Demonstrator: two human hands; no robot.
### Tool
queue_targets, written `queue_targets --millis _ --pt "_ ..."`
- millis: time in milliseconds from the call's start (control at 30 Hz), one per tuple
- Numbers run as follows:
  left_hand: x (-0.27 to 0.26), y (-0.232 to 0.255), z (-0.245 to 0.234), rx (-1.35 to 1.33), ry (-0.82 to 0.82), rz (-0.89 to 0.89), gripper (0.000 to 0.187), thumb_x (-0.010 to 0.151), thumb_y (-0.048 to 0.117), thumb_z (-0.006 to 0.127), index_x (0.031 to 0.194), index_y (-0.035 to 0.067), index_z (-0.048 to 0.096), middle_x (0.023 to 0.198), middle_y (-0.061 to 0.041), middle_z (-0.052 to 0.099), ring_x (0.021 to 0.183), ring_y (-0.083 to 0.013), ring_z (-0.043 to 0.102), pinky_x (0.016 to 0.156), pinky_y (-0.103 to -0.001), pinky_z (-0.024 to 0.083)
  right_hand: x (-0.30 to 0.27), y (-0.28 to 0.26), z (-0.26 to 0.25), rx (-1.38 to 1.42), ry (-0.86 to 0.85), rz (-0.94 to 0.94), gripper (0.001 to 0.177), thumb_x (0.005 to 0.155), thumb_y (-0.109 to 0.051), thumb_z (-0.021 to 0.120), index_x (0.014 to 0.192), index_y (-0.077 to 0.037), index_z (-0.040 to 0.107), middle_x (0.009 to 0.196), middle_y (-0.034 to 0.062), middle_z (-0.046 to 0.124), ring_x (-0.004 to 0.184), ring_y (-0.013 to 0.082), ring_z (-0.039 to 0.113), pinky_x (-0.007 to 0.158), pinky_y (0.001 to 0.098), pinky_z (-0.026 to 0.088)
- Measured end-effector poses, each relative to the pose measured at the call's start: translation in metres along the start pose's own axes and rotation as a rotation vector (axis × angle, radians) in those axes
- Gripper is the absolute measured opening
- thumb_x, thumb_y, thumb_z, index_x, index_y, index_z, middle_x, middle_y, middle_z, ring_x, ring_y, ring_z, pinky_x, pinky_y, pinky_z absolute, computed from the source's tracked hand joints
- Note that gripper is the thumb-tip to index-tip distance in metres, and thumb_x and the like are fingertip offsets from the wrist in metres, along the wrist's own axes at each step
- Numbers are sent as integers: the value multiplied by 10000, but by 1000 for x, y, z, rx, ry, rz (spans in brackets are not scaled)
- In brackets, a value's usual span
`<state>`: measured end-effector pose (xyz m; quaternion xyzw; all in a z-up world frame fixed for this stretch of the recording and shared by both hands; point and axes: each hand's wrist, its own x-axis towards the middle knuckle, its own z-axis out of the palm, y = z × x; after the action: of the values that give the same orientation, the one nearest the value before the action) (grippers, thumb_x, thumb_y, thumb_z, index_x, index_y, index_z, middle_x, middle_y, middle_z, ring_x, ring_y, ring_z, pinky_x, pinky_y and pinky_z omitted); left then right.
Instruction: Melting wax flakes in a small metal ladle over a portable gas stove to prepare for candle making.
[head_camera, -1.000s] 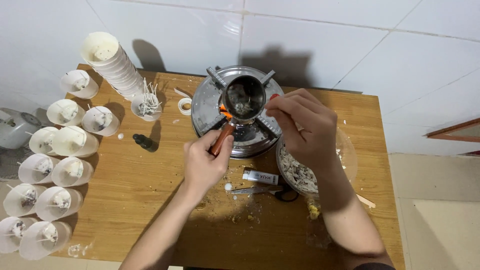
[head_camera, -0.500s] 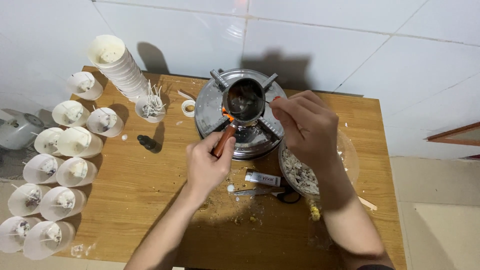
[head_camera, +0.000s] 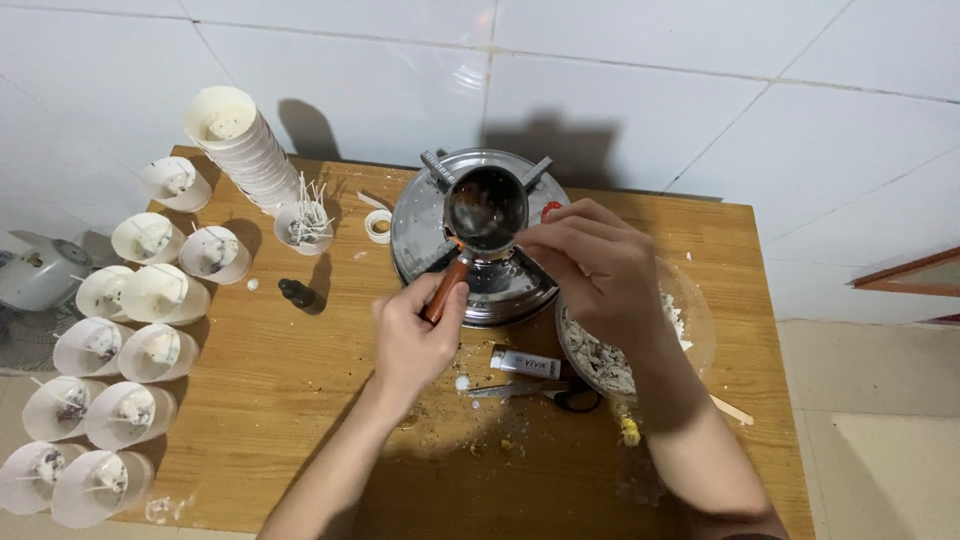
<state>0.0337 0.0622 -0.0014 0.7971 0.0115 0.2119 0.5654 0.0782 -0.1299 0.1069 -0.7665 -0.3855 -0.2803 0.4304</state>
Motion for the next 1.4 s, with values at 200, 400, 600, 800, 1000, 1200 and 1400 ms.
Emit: queue_targets --millis 200,400,600,800,1000,1200,1400 --pt "-2 -5 5 13 -2 17 72 828 165 748 780 136 794 418 -86 518 367 -217 523 386 -299 383 1 7 -3 -83 66 13 103 971 34 698 950 -9 789 792 130 732 827 331 722 768 409 599" --pt "-3 -9 3 6 -7 33 84 834 152 742 768 148 794 408 -68 510 363 -183 497 384 -281 378 -3 6 -10 -83 8 44 68 957 -18 730 926 -34 788 758 103 723 831 321 728 766 396 602" --pt "0 11 -3 20 -5 51 96 844 142 739 766 144 795 395 -67 501 352 -175 490 374 -271 370 1 4 -7 23 6 70 98 974 -14 701 930 -52 780 785 85 742 880 308 738 801 408 609" --pt "0 6 -2 50 10 79 77 841 158 754 777 140 791 412 -84 523 353 -197 520 366 -281 382 0 8 -11 -80 68 -9 98 987 11 702 985 -25 793 822 88 754 820 303 722 763 372 599" --pt "-3 -7 3 82 48 112 54 835 170 766 801 138 792 446 -123 543 386 -269 564 382 -320 400 -11 11 0 -126 108 124 56 972 -33 737 956 -11 787 710 83 726 603 254 652 589 337 567" --pt "-1 -1 1 75 46 104 64 843 162 772 786 146 795 429 -101 544 361 -251 554 373 -294 403 -12 5 14 267 266 488 165 1028 8 583 990 51 737 692 143 705 563 145 614 501 251 523" --pt "0 8 -4 50 45 78 70 848 160 750 795 156 795 424 -94 530 373 -208 536 382 -298 397 -11 6 5 190 239 344 142 1013 47 616 1018 53 758 711 168 705 596 194 656 509 269 547"
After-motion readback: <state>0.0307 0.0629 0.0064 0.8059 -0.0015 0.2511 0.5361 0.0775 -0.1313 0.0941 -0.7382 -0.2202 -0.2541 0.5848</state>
